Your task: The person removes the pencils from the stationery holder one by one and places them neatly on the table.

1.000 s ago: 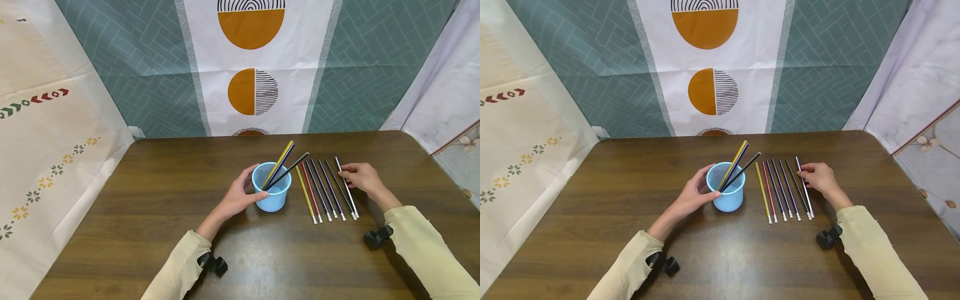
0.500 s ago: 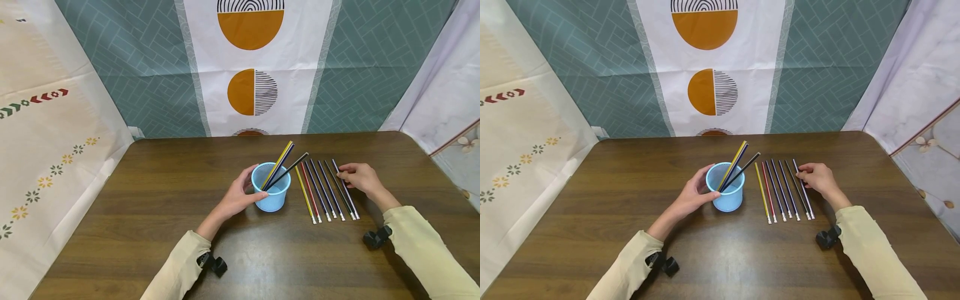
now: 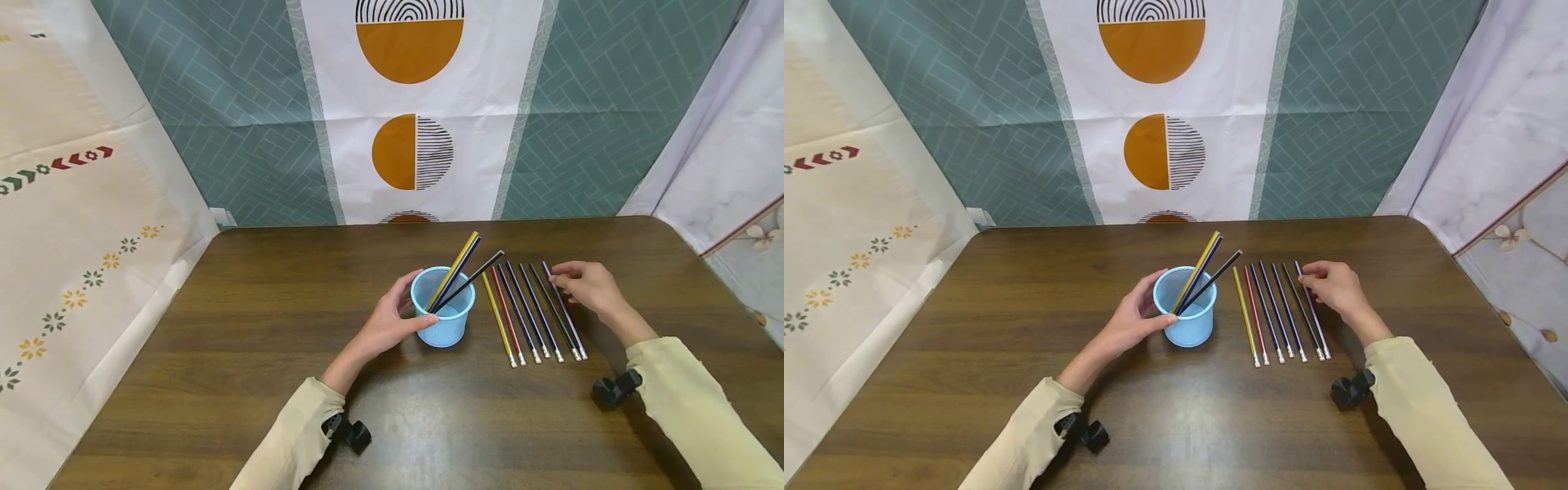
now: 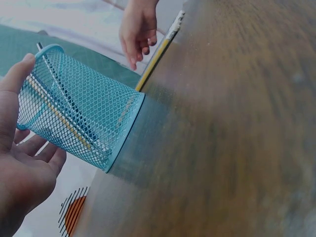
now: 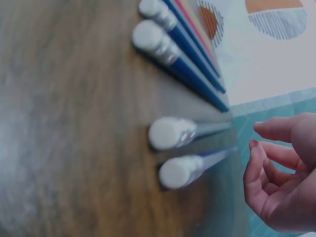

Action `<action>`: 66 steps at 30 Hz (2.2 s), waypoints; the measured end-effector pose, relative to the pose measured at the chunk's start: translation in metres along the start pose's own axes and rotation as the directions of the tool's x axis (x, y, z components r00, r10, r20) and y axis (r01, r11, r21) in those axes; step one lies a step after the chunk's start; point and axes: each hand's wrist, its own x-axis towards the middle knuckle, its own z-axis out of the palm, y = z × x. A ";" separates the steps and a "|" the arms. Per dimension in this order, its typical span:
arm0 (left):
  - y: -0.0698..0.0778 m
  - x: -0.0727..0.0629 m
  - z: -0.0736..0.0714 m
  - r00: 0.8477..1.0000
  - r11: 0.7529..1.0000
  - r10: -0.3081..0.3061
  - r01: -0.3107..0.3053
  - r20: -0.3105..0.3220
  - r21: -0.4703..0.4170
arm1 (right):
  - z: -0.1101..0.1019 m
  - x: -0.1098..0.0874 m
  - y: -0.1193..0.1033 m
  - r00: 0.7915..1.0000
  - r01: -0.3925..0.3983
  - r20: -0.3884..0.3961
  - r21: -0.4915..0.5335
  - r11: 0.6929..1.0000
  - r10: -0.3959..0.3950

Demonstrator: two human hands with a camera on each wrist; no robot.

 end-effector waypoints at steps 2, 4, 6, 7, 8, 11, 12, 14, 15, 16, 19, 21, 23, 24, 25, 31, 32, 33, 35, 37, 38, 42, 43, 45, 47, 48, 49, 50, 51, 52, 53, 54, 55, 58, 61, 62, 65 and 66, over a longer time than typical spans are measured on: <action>-0.008 0.002 0.000 1.000 1.000 0.002 -0.002 -0.002 0.000 | 0.000 -0.001 -0.005 1.000 0.018 -0.006 -0.001 1.000 -0.018; -0.017 0.005 -0.001 1.000 1.000 0.004 -0.004 -0.004 0.000 | 0.000 -0.003 -0.010 1.000 0.029 -0.006 0.002 1.000 -0.029; -0.027 0.007 -0.001 1.000 1.000 0.005 -0.005 -0.008 0.004 | 0.001 -0.004 -0.016 0.999 0.040 -0.003 0.000 0.999 -0.040; -0.028 0.007 -0.001 1.000 1.000 0.008 -0.008 -0.011 0.007 | 0.002 -0.005 -0.019 0.999 0.045 0.002 -0.003 0.999 -0.045; -0.029 0.007 -0.001 1.000 1.000 0.011 -0.011 -0.014 0.009 | 0.002 -0.006 -0.023 0.999 0.047 0.007 -0.007 0.999 -0.047; -0.031 0.007 -0.001 1.000 1.000 0.022 -0.022 -0.021 0.011 | 0.005 -0.009 -0.033 0.998 0.060 0.023 -0.015 0.998 -0.060; -0.031 0.006 -0.001 0.999 1.000 0.028 -0.028 -0.022 0.012 | 0.006 -0.010 -0.036 0.998 0.063 0.032 -0.014 0.998 -0.063; -0.030 0.006 -0.001 0.999 0.999 0.036 -0.035 -0.025 0.013 | 0.008 -0.012 -0.041 0.997 0.072 0.042 -0.003 0.997 -0.072; -0.030 0.006 -0.001 0.999 0.999 0.037 -0.037 -0.025 0.014 | 0.009 -0.013 -0.043 0.996 0.079 0.048 0.002 0.997 -0.079; -0.029 0.006 -0.001 0.999 0.999 0.038 -0.038 -0.026 0.014 | 0.009 -0.014 -0.045 0.995 0.082 0.054 0.011 0.997 -0.083; -0.029 0.006 -0.001 0.999 0.999 0.036 -0.036 -0.024 0.014 | 0.012 -0.017 -0.051 0.992 0.108 0.059 0.033 0.994 -0.110; -0.029 0.006 -0.001 0.999 0.999 0.034 -0.033 -0.022 0.013 | 0.013 -0.018 -0.054 0.990 0.124 0.065 0.047 0.991 -0.127; -0.028 0.006 -0.001 0.999 1.000 0.029 -0.029 -0.020 0.012 | 0.015 -0.020 -0.059 0.987 0.139 0.074 0.070 0.988 -0.144; -0.028 0.006 -0.001 0.999 1.000 0.026 -0.026 -0.019 0.011 | 0.016 -0.021 -0.061 0.985 0.144 0.082 0.082 0.986 -0.151; -0.028 0.006 -0.001 1.000 1.000 0.024 -0.024 -0.020 0.010 | 0.016 -0.021 -0.063 0.984 0.147 0.092 0.096 0.984 -0.156; -0.028 0.006 0.000 0.999 1.000 0.028 -0.028 -0.017 -0.006 | 0.023 -0.023 -0.074 0.967 0.184 0.136 0.211 0.960 -0.216; -0.028 0.006 0.000 0.999 1.000 0.030 -0.030 -0.016 -0.008 | 0.024 -0.024 -0.075 0.964 0.190 0.140 0.227 0.955 -0.225; -0.028 0.006 0.000 0.999 0.999 0.030 -0.030 -0.016 -0.010 | 0.025 -0.024 -0.077 0.961 0.196 0.144 0.240 0.951 -0.234; -0.028 0.006 0.000 0.999 0.999 0.030 -0.031 -0.018 -0.009 | 0.027 -0.024 -0.080 0.957 0.206 0.150 0.262 0.943 -0.250; -0.029 0.006 0.000 0.999 0.999 0.033 -0.033 -0.019 -0.005 | 0.029 -0.024 -0.083 0.954 0.209 0.154 0.275 0.938 -0.258; -0.028 0.006 0.000 0.999 0.999 0.033 -0.033 -0.021 -0.002 | 0.030 -0.024 -0.085 0.954 0.208 0.157 0.276 0.938 -0.257; -0.029 0.006 -0.001 0.999 0.999 0.038 -0.038 -0.023 0.010 | 0.032 -0.025 -0.090 0.954 0.202 0.161 0.267 0.942 -0.251; -0.029 0.006 -0.001 0.999 0.999 0.038 -0.038 -0.023 0.010 | 0.032 -0.025 -0.091 0.955 0.204 0.160 0.265 0.943 -0.251; -0.029 0.006 -0.001 0.999 0.999 0.035 -0.035 -0.023 0.012 | 0.034 -0.024 -0.093 0.954 0.208 0.153 0.275 0.939 -0.257; -0.030 0.006 -0.001 0.999 0.999 0.034 -0.034 -0.023 0.010 | 0.037 -0.023 -0.095 0.951 0.219 0.146 0.303 0.928 -0.272; -0.030 0.006 -0.001 0.999 0.999 0.036 -0.036 -0.022 0.008 | 0.039 -0.023 -0.096 0.949 0.225 0.143 0.316 0.922 -0.280; -0.030 0.006 -0.001 0.999 0.999 0.036 -0.036 -0.022 0.007 | 0.040 -0.022 -0.097 0.948 0.230 0.139 0.330 0.916 -0.288; -0.031 0.006 -0.001 0.999 0.999 0.038 -0.038 -0.022 0.008 | 0.042 -0.022 -0.098 0.947 0.231 0.136 0.342 0.911 -0.292; -0.031 0.006 -0.001 0.999 0.999 0.039 -0.039 -0.021 0.007 | 0.044 -0.021 -0.099 0.946 0.233 0.135 0.352 0.906 -0.296; -0.031 0.006 -0.001 0.999 0.999 0.040 -0.040 -0.021 0.006 | 0.045 -0.021 -0.100 0.944 0.236 0.133 0.365 0.901 -0.301; -0.031 0.006 -0.001 0.999 0.999 0.040 -0.040 -0.020 0.006 | 0.047 -0.021 -0.100 0.943 0.238 0.131 0.373 0.897 -0.305; -0.031 0.006 -0.001 0.999 0.999 0.039 -0.039 -0.021 0.007 | 0.048 -0.021 -0.101 0.942 0.240 0.129 0.382 0.892 -0.309; -0.031 0.006 -0.001 0.999 0.999 0.036 -0.035 -0.022 0.009 | 0.049 -0.022 -0.102 0.941 0.240 0.131 0.396 0.886 -0.313; -0.030 0.006 -0.001 0.999 1.000 0.028 -0.028 -0.024 0.010 | 0.052 -0.022 -0.103 0.933 0.246 0.136 0.429 0.869 -0.332; -0.029 0.006 -0.001 0.999 1.000 0.024 -0.024 -0.026 0.012 | 0.055 -0.022 -0.103 0.929 0.248 0.144 0.445 0.861 -0.341; -0.029 0.006 -0.001 0.999 1.000 0.024 -0.023 -0.026 0.010 | 0.055 -0.022 -0.103 0.929 0.245 0.145 0.446 0.861 -0.340; -0.029 0.006 -0.001 0.999 1.000 0.023 -0.023 -0.026 0.004 | 0.057 -0.023 -0.104 0.933 0.231 0.151 0.445 0.865 -0.327; -0.029 0.006 -0.001 0.999 1.000 0.021 -0.021 -0.026 0.004 | 0.058 -0.023 -0.104 0.935 0.225 0.153 0.442 0.868 -0.321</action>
